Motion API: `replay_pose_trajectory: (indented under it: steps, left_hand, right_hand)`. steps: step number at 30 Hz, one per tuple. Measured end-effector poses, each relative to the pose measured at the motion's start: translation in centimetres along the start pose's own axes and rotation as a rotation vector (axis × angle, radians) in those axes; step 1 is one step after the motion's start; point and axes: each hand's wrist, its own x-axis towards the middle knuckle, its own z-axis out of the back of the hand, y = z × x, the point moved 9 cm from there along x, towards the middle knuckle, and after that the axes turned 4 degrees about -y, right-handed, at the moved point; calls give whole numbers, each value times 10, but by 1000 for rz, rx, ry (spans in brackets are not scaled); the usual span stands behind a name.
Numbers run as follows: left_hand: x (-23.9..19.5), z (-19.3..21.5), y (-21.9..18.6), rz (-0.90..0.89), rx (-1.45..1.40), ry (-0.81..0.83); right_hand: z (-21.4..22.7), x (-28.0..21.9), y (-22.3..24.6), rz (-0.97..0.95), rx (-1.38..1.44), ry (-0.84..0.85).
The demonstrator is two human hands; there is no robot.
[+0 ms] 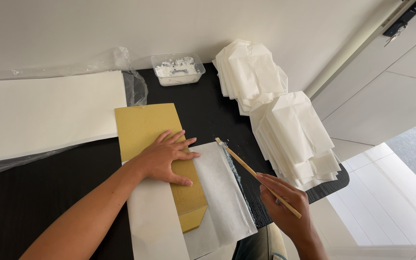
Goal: The person applies glue to a white sheet of paper using a brush, then folds the paper over a rectangular cardboard piece. They press the folded edges to secure them and continue folding the paper into a triangular shape.
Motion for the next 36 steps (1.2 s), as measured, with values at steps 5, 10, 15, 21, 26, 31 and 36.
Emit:
replay_pose_trajectory:
  steps: [5, 10, 15, 21, 26, 31, 36]
  left_hand:
    - [1, -2, 3, -9, 1, -8]
    - [1, -1, 2, -15, 13, -16]
    - [1, -1, 2, -11, 13, -16]
    - [1, -1, 2, -4, 12, -11]
    - [0, -1, 2, 6, 13, 6]
    - [2, -3, 3, -5, 9, -2]
    - [2, -4, 5, -5, 17, -7]
  right_hand:
    - [12, -7, 4, 10, 5, 41]
    - [30, -17, 5, -52, -57, 102]
    - [46, -31, -1, -62, -216, 181]
    - [66, -54, -7, -296, -248, 285]
    - [88, -73, -5, -208, -285, 256]
    - [103, -86, 10, -14, -391, 272]
    - [108, -100, 31, 245, -440, 318]
